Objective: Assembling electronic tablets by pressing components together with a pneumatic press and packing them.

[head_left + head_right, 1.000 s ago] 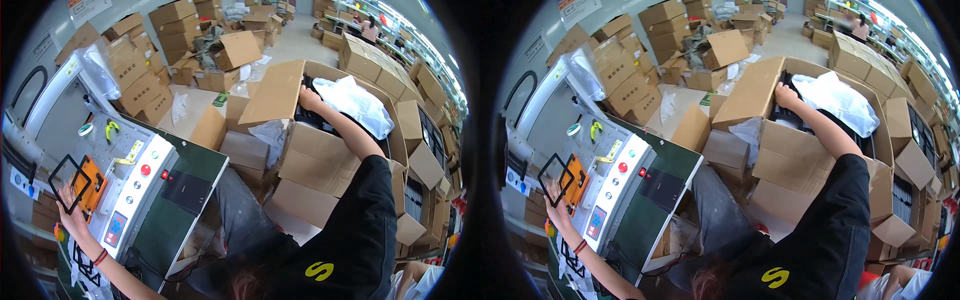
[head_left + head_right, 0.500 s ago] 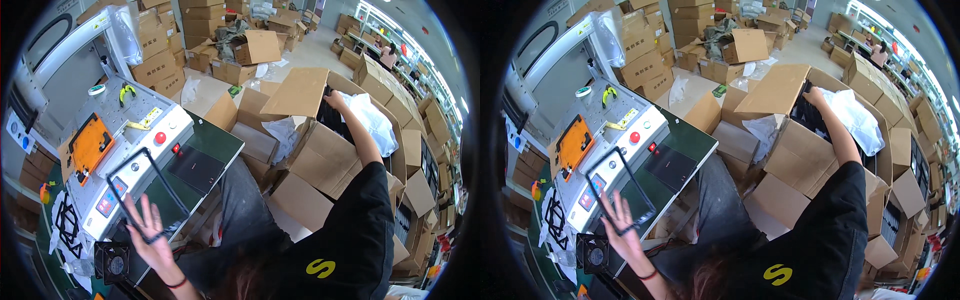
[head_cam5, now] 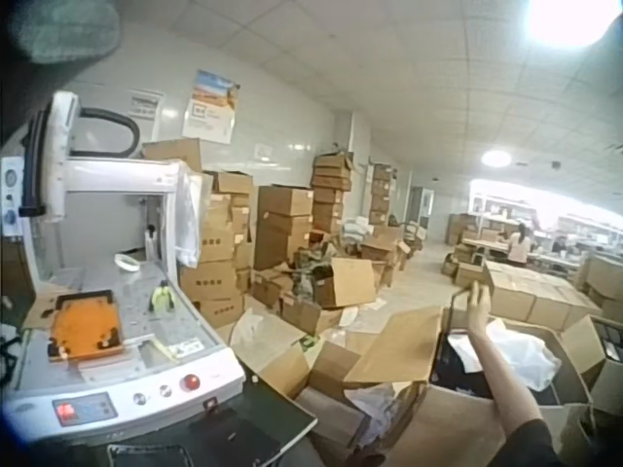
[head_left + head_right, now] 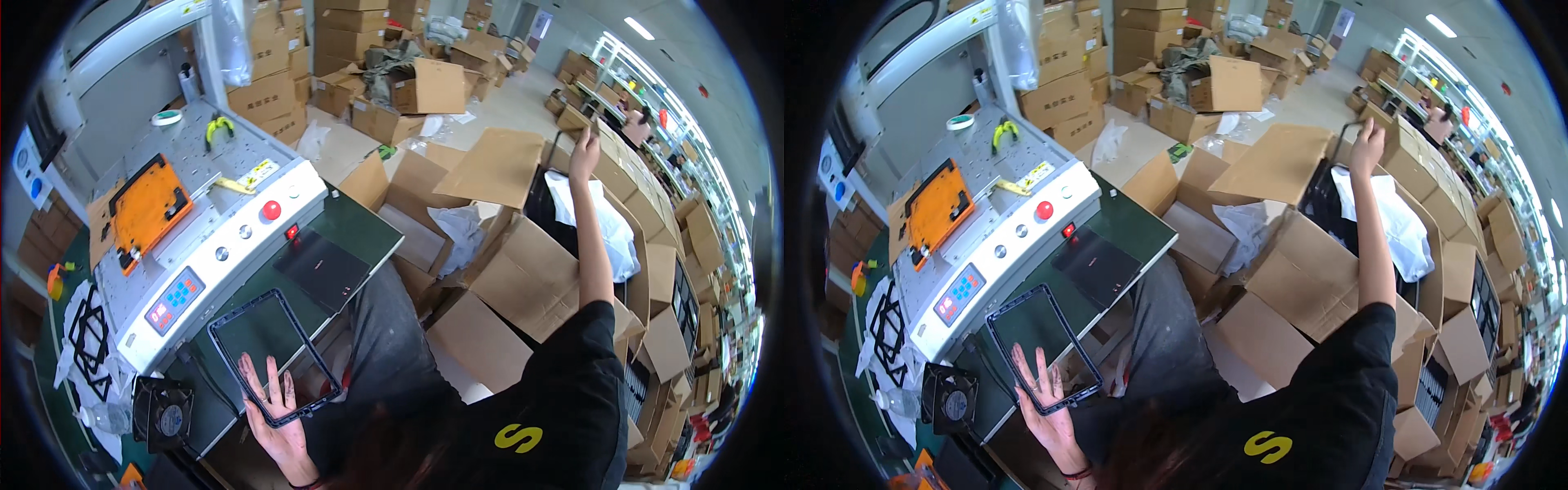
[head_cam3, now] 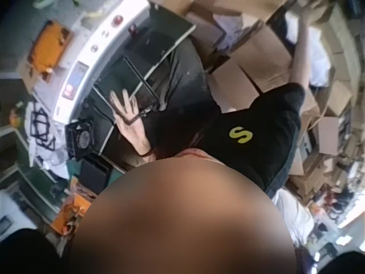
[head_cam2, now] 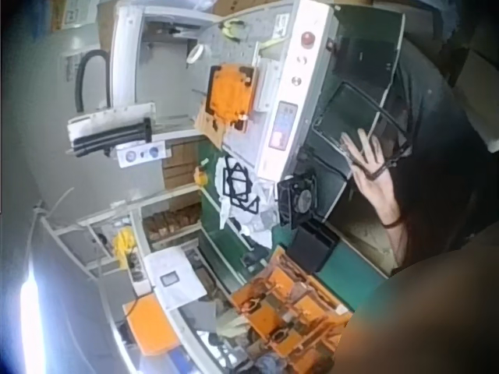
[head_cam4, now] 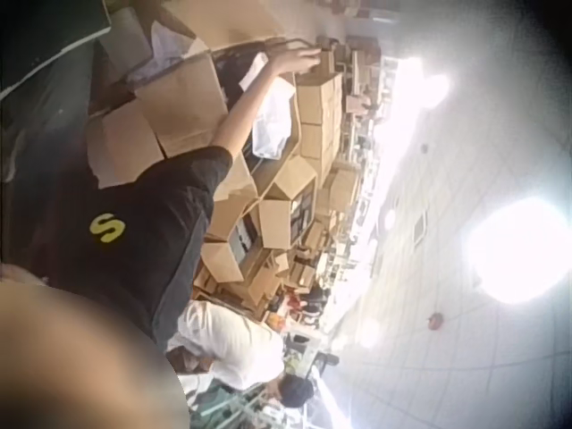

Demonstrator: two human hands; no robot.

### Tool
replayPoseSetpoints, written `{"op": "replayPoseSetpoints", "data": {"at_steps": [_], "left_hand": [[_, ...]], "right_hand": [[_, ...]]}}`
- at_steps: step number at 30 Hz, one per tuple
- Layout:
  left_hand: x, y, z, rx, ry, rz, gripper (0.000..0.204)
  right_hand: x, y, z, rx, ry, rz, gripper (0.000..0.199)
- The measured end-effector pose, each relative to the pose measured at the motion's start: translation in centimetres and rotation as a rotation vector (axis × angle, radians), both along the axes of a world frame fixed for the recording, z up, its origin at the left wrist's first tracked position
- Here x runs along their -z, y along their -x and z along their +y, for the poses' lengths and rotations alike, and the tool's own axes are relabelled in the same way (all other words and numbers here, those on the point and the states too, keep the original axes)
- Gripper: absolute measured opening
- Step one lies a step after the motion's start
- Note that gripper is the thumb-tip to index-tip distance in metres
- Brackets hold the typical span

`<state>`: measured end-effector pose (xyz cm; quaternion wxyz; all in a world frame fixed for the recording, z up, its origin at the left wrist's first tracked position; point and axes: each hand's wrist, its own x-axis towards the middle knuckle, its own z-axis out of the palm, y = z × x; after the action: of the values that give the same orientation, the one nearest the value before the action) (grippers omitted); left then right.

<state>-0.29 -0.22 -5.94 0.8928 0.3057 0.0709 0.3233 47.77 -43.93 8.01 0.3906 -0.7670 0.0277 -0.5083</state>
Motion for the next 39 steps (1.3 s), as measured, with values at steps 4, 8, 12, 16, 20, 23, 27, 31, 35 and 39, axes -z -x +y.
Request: {"op": "replayPoseSetpoints", "data": {"at_steps": [4, 8, 12, 16, 20, 23, 27, 31, 35, 39], "left_hand": [[-0.4, 0.0, 0.5, -0.018, 0.052, -0.027, 0.057], [-0.7, 0.3, -0.8, 0.096, 0.092, -0.104, 0.053], [-0.8, 1.7, -2.9, 0.087, 0.167, -0.056, 0.059], [-0.4, 4.1, -4.1, 0.021, 0.174, 0.015, 0.059], [0.9, 6.6, -3.6, -0.046, 0.175, 0.025, 0.059], [1.5, 7.5, -2.1, -0.048, 0.19, -0.002, 0.059], [1.3, 6.9, -0.1, -0.029, 0.213, -0.046, 0.055], [0.3, 5.4, 1.2, 0.054, 0.187, -0.088, 0.059], [-0.5, 4.3, 1.1, 0.122, 0.279, -0.15, 0.061], [-0.7, 4.0, 0.2, 0.114, 0.266, -0.155, 0.058]], "right_hand": [[-2.9, 5.9, 13.8, -0.259, 0.729, -0.405, 0.018], [-2.8, 11.6, 28.2, -0.578, 1.111, -0.736, 0.034], [-2.0, 15.5, 41.8, -0.905, 0.999, -0.857, 0.034], [-1.1, 20.0, 51.2, -1.211, 0.817, -0.818, 0.025], [-0.3, 22.7, 54.6, -1.428, 0.812, -0.54, 0.021], [-0.3, 23.1, 55.2, -1.503, 0.834, -0.502, 0.022], [-0.4, 23.5, 56.4, -1.498, 0.892, -0.531, 0.023], [-0.1, 24.5, 57.3, -1.51, 0.908, -0.535, 0.024], [0.3, 24.6, 58.0, -1.542, 0.883, -0.481, 0.024], [0.2, 23.6, 58.8, -1.484, 0.887, -0.342, 0.024]]}}
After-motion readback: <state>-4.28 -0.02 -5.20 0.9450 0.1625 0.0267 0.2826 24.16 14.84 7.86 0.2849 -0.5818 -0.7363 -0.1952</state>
